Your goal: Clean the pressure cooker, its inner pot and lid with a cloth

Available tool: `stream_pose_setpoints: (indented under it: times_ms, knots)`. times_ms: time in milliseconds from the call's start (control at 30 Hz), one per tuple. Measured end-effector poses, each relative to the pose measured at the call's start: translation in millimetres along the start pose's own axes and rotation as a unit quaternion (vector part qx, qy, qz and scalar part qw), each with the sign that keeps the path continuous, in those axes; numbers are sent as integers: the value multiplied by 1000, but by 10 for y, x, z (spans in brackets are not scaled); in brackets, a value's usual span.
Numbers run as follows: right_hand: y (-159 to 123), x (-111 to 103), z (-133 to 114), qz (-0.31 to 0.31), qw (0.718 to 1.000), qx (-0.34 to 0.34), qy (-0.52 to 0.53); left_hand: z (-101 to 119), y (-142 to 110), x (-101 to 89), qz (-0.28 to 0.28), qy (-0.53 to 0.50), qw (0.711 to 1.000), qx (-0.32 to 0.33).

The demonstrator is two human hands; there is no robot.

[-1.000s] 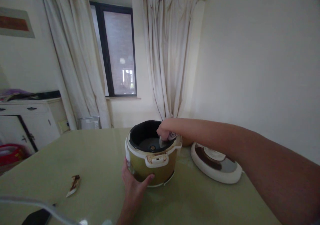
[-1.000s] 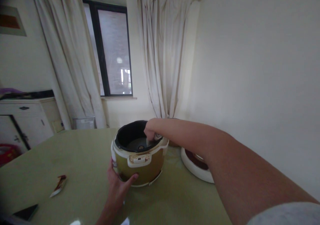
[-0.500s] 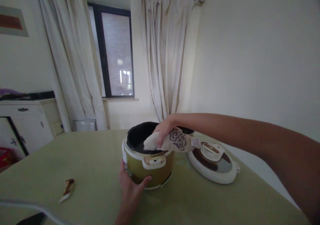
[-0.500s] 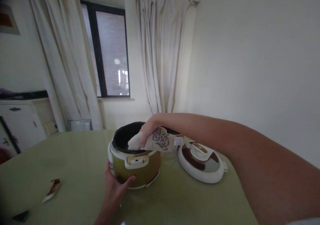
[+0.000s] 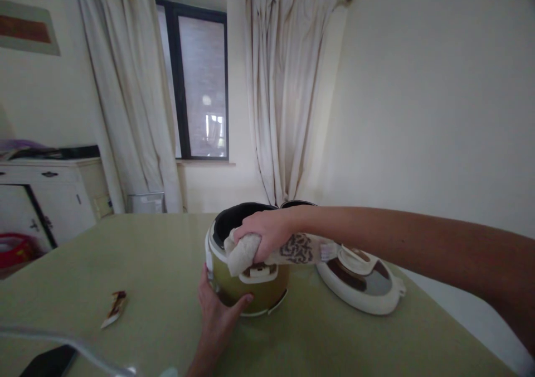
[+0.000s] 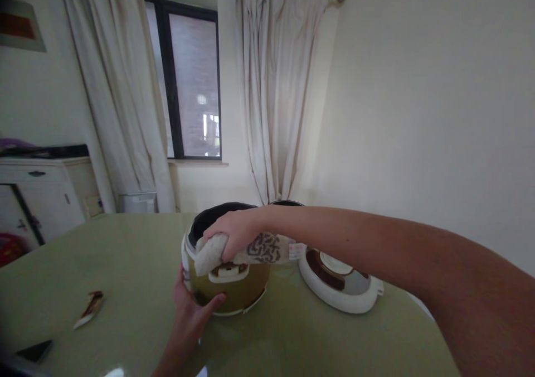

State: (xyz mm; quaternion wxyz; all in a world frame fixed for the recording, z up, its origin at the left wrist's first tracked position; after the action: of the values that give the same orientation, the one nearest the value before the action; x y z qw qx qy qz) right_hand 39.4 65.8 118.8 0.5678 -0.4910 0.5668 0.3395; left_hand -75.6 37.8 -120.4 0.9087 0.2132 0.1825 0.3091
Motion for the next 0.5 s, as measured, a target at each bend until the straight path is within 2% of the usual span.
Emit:
stream_pose_setpoints:
  times_ms: [67,167,267,367,433,500]
  knots:
    - [79,-28,10,8,1000,0,12,-15,-4,1,2,2,1000,-4]
    - [412,-76,61,95,995,33,0,-56,-14,14,-1,0,1000,-10]
    - [799,-105,228,162,980,103,-50,-107,-20,37,-11,-12,1000,-19]
    - [1001,-182,595,184,955,210,-103,-121,-20,32,-9,-7,1000,-18]
    - [967,-243,900,190,935,277,-113,-123,-20,31,-8,-5,1000,-14]
    - [816,-278,1201,189,917,332,-112,-141,-20,32,-7,-6,1000,-16]
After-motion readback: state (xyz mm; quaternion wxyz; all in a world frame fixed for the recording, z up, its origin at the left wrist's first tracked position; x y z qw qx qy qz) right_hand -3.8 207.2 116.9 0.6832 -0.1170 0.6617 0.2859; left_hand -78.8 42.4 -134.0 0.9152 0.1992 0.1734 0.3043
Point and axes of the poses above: each hand's wrist, its own y-axis towards the middle knuckle, its own x-axis out of the palm, z = x × y, the point moved 10 cm from there along y, towards the middle knuckle, and after that the axes turned 1 degree about -y, right-handed, at the moved point
